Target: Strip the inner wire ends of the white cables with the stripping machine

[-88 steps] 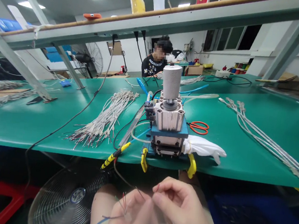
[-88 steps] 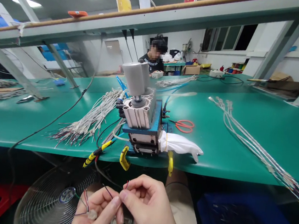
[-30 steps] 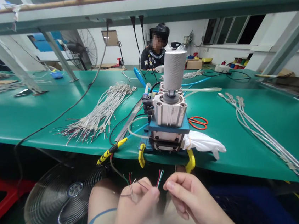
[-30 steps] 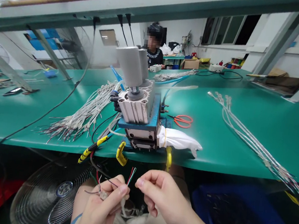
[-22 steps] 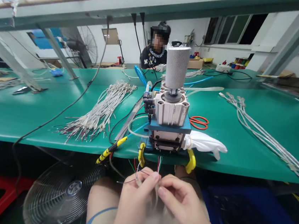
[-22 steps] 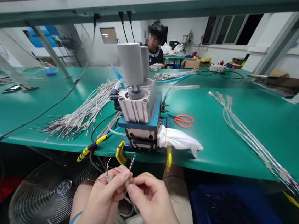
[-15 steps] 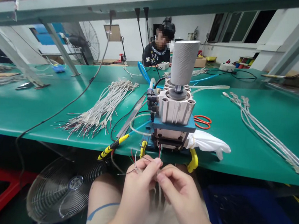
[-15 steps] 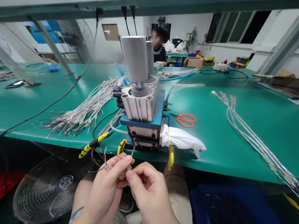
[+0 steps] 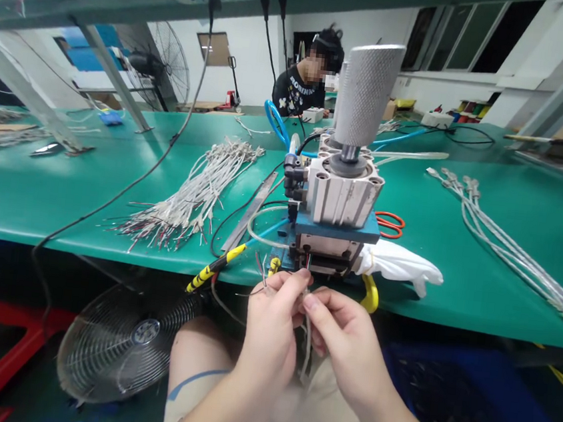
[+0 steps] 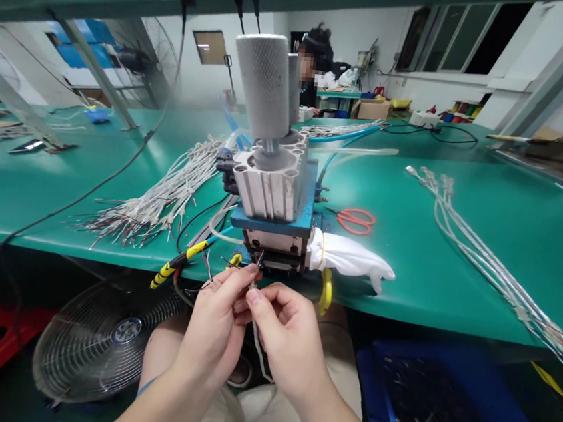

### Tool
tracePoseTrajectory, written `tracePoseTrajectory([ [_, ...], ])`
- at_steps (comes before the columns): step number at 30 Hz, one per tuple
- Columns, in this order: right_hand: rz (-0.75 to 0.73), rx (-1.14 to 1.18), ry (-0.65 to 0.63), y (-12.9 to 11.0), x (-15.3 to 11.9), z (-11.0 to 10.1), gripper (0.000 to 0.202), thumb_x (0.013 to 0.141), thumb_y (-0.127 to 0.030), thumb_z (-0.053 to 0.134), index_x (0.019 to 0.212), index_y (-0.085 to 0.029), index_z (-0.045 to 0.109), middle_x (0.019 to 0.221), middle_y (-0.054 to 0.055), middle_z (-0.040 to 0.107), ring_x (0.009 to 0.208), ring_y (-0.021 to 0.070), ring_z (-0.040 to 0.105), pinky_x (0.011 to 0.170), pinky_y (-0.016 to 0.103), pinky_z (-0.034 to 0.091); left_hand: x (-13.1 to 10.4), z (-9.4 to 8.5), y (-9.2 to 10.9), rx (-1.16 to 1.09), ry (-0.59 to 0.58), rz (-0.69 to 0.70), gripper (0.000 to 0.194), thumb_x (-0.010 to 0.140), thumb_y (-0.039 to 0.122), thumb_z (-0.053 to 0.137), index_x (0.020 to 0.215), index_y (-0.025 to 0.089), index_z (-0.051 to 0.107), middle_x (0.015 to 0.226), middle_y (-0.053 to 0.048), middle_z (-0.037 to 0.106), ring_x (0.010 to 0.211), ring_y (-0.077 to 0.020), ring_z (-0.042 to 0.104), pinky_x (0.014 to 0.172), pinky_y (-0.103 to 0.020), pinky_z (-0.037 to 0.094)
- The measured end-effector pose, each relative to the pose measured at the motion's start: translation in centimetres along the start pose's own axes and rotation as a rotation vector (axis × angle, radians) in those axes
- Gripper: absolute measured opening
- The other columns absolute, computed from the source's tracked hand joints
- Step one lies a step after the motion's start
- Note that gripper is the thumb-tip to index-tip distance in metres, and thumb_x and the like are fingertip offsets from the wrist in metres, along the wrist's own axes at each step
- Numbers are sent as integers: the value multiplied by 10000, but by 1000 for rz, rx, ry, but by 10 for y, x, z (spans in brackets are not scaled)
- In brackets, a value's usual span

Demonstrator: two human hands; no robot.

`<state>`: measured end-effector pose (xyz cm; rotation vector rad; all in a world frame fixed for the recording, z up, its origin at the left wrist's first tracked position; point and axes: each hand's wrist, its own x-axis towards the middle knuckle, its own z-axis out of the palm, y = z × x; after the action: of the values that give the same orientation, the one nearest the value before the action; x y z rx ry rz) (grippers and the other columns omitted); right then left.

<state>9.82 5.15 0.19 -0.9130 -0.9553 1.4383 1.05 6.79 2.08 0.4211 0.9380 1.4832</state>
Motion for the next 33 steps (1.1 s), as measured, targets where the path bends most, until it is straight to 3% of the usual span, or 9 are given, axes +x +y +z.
tracePoseTrajectory([
  [10,63,-4,14,4,3,-2,395,778,-522,764,701,-157,635,459,-70,452,410,68,326,391,192,248,2,4,-1,14,10,31,309,644,174,811,510,147,533,450,77,466,393,-33,397,375,-100,313],
  [33,82,20,11,7,3,-2,387,777,-514,771,706,-158,637,457,-71,456,403,66,336,384,181,269,4,1,-2,45,2,36,291,667,183,808,549,148,545,486,68,481,435,-58,423,399,-128,361],
])
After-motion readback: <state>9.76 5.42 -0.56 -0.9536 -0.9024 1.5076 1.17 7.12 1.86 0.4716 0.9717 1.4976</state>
